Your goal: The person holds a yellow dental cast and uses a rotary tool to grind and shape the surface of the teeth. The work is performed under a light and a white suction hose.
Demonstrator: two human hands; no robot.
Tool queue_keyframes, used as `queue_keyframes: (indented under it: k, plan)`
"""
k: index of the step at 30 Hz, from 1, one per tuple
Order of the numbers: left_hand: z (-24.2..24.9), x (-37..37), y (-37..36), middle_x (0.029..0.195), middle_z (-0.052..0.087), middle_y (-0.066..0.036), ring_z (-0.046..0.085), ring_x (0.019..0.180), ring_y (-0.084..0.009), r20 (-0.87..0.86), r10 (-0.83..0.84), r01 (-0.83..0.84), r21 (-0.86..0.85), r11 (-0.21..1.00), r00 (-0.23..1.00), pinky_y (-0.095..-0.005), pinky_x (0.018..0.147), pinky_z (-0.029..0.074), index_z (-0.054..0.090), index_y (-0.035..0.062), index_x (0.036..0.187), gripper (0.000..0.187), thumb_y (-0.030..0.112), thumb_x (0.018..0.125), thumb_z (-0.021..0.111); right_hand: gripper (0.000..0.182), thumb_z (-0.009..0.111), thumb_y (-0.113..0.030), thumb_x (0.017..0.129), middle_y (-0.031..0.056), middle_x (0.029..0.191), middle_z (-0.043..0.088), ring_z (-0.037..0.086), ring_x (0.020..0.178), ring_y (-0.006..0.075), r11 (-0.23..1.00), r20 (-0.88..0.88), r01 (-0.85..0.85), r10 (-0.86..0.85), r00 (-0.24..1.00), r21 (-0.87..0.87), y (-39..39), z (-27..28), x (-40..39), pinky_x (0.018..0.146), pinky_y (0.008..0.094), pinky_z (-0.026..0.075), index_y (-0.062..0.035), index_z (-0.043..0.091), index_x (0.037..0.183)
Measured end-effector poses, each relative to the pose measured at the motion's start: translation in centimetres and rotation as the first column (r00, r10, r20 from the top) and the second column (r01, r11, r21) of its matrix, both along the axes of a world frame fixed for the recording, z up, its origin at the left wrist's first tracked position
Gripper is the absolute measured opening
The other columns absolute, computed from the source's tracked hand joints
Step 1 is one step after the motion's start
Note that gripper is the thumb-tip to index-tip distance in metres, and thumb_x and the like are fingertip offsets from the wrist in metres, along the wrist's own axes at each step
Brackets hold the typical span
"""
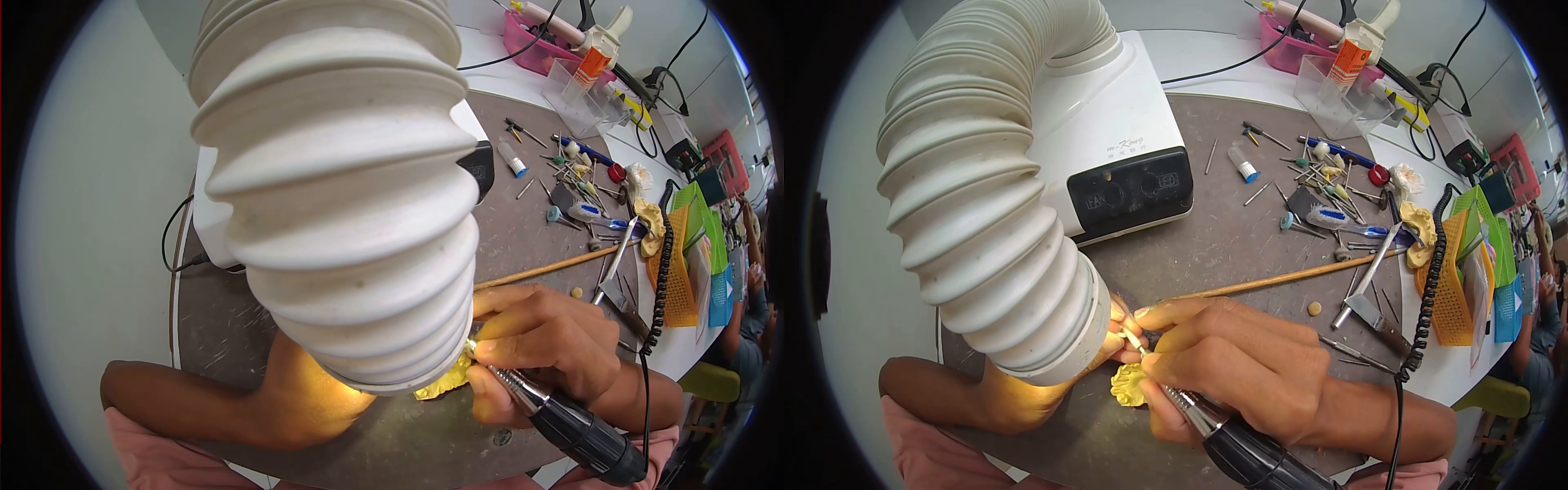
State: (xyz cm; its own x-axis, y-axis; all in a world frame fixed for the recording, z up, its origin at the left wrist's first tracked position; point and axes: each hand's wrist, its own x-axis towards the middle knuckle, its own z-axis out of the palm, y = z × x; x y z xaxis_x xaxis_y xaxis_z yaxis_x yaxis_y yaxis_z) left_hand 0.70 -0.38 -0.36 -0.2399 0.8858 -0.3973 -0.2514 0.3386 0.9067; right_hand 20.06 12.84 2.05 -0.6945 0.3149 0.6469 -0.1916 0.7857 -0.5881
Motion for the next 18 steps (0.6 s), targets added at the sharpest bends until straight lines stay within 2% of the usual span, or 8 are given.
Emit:
queue_keyframes:
  k: [1, 2, 3, 4, 8, 11, 13, 18]
  plan:
    - [-0.1, 0.0, 0.0, 0.106, 0.067, -0.011, 0.068, 0.098, -0.0150, 0.473, 0.211, -0.174, -0.123, 0.977, 0.855, -0.0278, 0.087, 0.057, 0.064, -0.0013, 0.112, 0.013, 0.008, 0.102, 0.067, 0.025, 0.084, -0.003, 0.078, 0.0132, 0.082, 0.069, 0.078, 0.085, 0.0337, 1.000, 0.017, 0.010, -0.011, 1.000, 0.007, 0.0, 0.0, 0.0, 0.069, 0.0357, 0.063, -0.0022, 0.064, 0.093]
    - [-0.1, 0.0, 0.0, 0.106, 0.067, -0.011, 0.068, 0.098, -0.0150, 0.473, 0.212, -0.174, -0.123, 0.977, 0.855, -0.0278, 0.087, 0.057, 0.064, -0.0013, 0.112, 0.013, 0.008, 0.102, 0.067, 0.025, 0.084, -0.003, 0.078, 0.0132, 0.082, 0.069, 0.078, 0.085, 0.0337, 1.000, 0.017, 0.010, -0.010, 1.000, 0.007, -0.1, 0.0, 0.1, 0.069, 0.0357, 0.063, -0.0022, 0.064, 0.093]
    - [0.0, 0.0, 0.1, 0.106, 0.067, -0.012, 0.068, 0.097, -0.0155, 0.083, 0.029, -0.028, -0.012, 1.000, 0.996, -0.0278, 0.087, 0.058, 0.064, -0.0014, 0.112, 0.014, 0.009, 0.102, 0.067, 0.026, 0.084, -0.003, 0.077, 0.0136, 0.082, 0.069, 0.078, 0.084, 0.0333, 1.000, 0.002, 0.022, -0.022, 1.000, -0.003, -0.2, -0.1, 0.1, 0.069, 0.0352, 0.063, -0.0026, 0.064, 0.093]
    - [0.0, 0.0, 0.3, 0.106, 0.068, -0.013, 0.069, 0.097, -0.0159, -0.336, -0.132, 0.151, 0.032, 0.988, 0.933, -0.0277, 0.087, 0.059, 0.063, -0.0015, 0.112, 0.015, 0.009, 0.102, 0.068, 0.026, 0.084, -0.003, 0.077, 0.0140, 0.082, 0.069, 0.078, 0.084, 0.0329, 0.999, -0.012, 0.034, -0.035, 0.999, -0.010, -0.2, -0.2, 0.1, 0.068, 0.0347, 0.062, -0.0029, 0.064, 0.093]
    - [1.8, 0.3, 0.5, 0.108, 0.069, -0.014, 0.072, 0.098, -0.0181, -0.243, -0.093, 0.093, -0.010, 0.996, 0.966, -0.0285, 0.088, 0.060, 0.064, -0.0020, 0.114, 0.017, 0.009, 0.102, 0.068, 0.026, 0.083, -0.003, 0.076, 0.0143, 0.083, 0.069, 0.078, 0.083, 0.0324, 0.999, -0.006, 0.032, -0.032, 0.999, 0.032, -0.2, 0.1, -0.1, 0.066, 0.0336, 0.062, -0.0032, 0.064, 0.094]
    - [1.9, -0.3, 0.4, 0.111, 0.069, -0.016, 0.073, 0.099, -0.0206, -0.273, -0.157, 0.166, 0.011, 0.986, 0.949, -0.0298, 0.090, 0.062, 0.064, -0.0029, 0.116, 0.019, 0.007, 0.101, 0.068, 0.026, 0.083, -0.003, 0.076, 0.0139, 0.083, 0.069, 0.078, 0.083, 0.0322, 0.999, -0.011, 0.034, -0.034, 0.999, 0.041, -0.2, 0.0, -0.2, 0.067, 0.0334, 0.062, -0.0030, 0.064, 0.094]
    - [1.2, -0.8, 0.2, 0.125, 0.069, -0.016, 0.062, 0.118, -0.0345, -0.117, -0.198, 0.202, 0.024, 0.979, 0.973, -0.0444, 0.104, 0.048, 0.065, 0.0024, 0.124, 0.046, 0.018, 0.085, 0.083, 0.025, 0.083, -0.002, 0.076, 0.0136, 0.084, 0.070, 0.078, 0.082, 0.0317, 0.998, -0.030, 0.033, -0.031, 0.999, 0.061, -0.2, -0.1, -0.3, 0.067, 0.0334, 0.062, -0.0023, 0.065, 0.094]
    - [0.9, -1.1, 0.1, 0.126, 0.069, -0.016, 0.062, 0.118, -0.0337, -0.224, -0.239, 0.255, 0.045, 0.966, 0.945, -0.0439, 0.104, 0.047, 0.066, 0.0023, 0.124, 0.043, 0.016, 0.086, 0.081, 0.024, 0.083, -0.002, 0.077, 0.0141, 0.084, 0.070, 0.078, 0.085, 0.0327, 0.999, -0.036, 0.000, 0.002, 0.999, 0.047, -0.2, -0.2, -0.3, 0.070, 0.0348, 0.063, -0.0012, 0.066, 0.094]
